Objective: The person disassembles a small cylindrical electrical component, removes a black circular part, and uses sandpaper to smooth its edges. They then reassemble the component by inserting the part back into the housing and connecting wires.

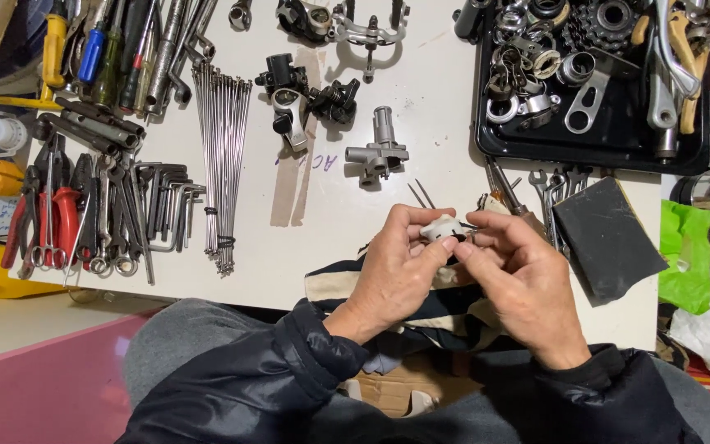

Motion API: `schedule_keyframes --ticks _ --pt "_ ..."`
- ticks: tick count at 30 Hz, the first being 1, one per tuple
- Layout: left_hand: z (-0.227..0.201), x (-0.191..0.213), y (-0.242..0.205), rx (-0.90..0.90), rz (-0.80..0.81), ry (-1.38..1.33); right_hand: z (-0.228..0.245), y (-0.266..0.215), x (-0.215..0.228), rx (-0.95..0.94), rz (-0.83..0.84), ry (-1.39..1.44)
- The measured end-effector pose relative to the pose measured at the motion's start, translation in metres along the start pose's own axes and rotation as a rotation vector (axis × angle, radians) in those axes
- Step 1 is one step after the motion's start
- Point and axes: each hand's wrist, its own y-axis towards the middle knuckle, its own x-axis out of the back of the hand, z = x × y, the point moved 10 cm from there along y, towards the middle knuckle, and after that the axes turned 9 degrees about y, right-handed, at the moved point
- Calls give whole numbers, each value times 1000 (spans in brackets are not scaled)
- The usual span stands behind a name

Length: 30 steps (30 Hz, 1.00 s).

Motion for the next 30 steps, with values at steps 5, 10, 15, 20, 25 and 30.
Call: schedule_keyframes --ticks 5,10,15,20,25,30 --pt "0 -1 1 87 67 86 8 -3 -1 169 21 -62" --pt "12 -6 6 -119 134 67 7 -4 7 379 -31 22" --pt "-8 -3 0 -351 51 225 22 -9 8 455 -51 -17" --pt "4 -2 2 -358 -15 200 25 -17 10 590 -154 -181" --pt "5 0 1 -332 -27 138 28 -26 7 721 -202 -303" --pt "-8 -1 0 -415 -68 232 20 -27 4 773 -228 -426"
